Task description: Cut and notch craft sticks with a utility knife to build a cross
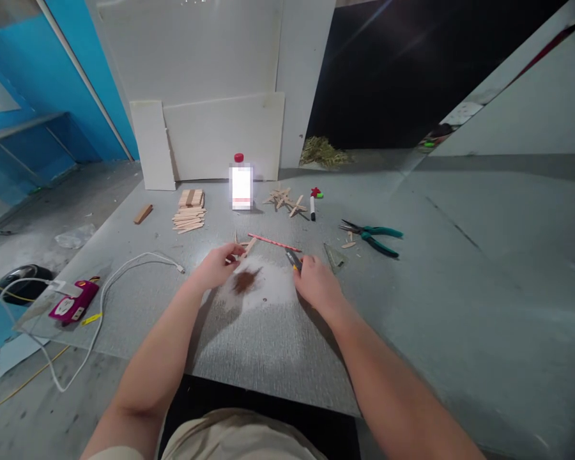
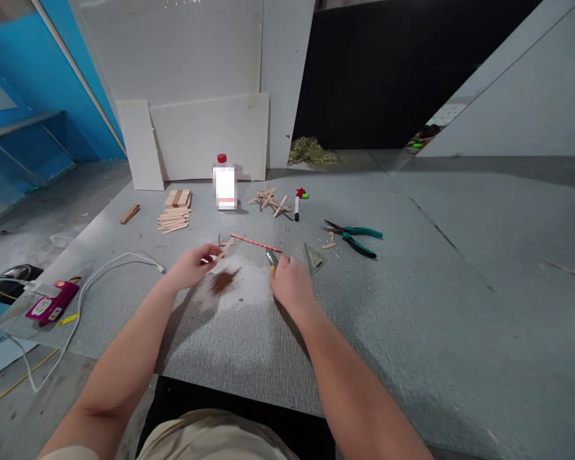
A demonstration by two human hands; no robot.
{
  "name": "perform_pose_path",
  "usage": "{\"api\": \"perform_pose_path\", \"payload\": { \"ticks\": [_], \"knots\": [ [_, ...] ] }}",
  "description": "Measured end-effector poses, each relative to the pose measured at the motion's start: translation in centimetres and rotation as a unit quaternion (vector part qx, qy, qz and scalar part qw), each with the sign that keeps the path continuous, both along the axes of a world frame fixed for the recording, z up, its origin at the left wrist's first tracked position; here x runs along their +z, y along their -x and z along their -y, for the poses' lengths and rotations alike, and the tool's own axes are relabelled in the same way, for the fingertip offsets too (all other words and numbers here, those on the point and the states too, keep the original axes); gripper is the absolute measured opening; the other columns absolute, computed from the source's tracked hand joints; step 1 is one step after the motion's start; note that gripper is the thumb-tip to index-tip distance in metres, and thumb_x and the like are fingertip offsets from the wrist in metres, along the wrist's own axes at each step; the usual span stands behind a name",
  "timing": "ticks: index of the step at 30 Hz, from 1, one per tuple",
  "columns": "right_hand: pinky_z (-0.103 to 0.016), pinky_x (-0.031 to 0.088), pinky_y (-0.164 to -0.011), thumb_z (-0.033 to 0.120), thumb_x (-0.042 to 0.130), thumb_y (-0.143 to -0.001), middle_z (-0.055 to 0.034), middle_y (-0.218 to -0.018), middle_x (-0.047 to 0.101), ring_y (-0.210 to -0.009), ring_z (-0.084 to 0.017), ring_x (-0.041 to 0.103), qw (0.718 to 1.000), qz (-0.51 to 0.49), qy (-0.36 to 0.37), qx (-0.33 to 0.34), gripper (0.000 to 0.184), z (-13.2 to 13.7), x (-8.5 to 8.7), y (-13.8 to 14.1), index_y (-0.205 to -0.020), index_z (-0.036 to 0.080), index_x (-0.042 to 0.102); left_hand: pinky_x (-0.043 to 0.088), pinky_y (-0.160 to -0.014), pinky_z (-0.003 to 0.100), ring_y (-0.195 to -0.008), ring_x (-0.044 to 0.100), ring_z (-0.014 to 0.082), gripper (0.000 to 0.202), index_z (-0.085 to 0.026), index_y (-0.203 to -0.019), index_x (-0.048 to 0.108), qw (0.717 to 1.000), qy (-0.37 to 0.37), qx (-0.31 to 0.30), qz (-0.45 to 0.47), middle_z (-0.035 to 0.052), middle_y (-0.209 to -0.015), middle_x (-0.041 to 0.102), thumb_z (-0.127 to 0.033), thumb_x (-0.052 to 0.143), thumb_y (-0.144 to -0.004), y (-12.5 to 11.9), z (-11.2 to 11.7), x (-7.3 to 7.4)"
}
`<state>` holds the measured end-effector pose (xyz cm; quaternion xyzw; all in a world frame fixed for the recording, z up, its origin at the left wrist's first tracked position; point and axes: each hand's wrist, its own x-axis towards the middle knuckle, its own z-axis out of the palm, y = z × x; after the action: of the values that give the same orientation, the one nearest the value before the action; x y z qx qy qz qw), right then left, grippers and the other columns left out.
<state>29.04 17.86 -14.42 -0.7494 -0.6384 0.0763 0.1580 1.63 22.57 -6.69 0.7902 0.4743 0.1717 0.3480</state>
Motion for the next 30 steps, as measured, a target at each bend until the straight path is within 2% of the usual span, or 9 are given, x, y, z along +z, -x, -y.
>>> {"api": "perform_pose_path", "payload": {
  "ticks": [5,10,22,30],
  "knots": [
    [-0.047,0.058,-0.093,0.038,0.066,-0.098,-0.0113,-0.131,0.063,-0.111,-0.025,0.066,0.999,-0.042,-0.026,-0.022,0.038,-0.6,-0.4,-1.0,-0.130,0.017,0.061,0.059,-0.092,0.043,-0.108,0.066,0.0220,0.037,-0.017,-0.130,0.060,0.999,0.028,-0.015,0.025,0.0101,-0.127,0.063,-0.039,0.063,-0.100,-1.9,0.2,-2.5],
    [-0.046,0.058,-0.092,0.038,0.065,-0.099,-0.0100,-0.131,0.064,-0.110,-0.024,0.066,0.995,-0.090,-0.038,-0.026,0.036,-1.0,0.0,-1.7,-0.129,0.019,0.061,0.059,-0.092,0.044,-0.108,0.066,0.0224,0.037,-0.016,-0.129,0.060,0.998,0.044,-0.039,0.014,0.0101,-0.127,0.063,-0.039,0.063,-0.100,-3.4,1.1,-3.7],
    [-0.045,0.059,-0.090,0.038,0.065,-0.099,-0.0097,-0.128,0.065,-0.107,-0.023,0.067,0.987,-0.156,-0.045,-0.017,0.036,-1.2,0.1,-1.8,-0.128,0.018,0.062,0.059,-0.091,0.043,-0.107,0.066,0.0222,0.037,-0.016,-0.128,0.060,0.993,0.026,-0.098,-0.055,0.0098,-0.126,0.064,-0.039,0.064,-0.099,-5.0,2.4,-3.5],
    [-0.045,0.059,-0.090,0.038,0.064,-0.099,-0.0096,-0.128,0.065,-0.107,-0.023,0.067,0.985,-0.166,-0.041,0.003,0.035,-0.9,0.1,-1.6,-0.128,0.019,0.062,0.058,-0.095,0.044,-0.110,0.065,0.0227,0.036,-0.017,-0.128,0.061,0.989,-0.020,-0.105,-0.102,0.0101,-0.128,0.063,-0.039,0.063,-0.100,-5.4,2.9,-3.3]
  ]
}}
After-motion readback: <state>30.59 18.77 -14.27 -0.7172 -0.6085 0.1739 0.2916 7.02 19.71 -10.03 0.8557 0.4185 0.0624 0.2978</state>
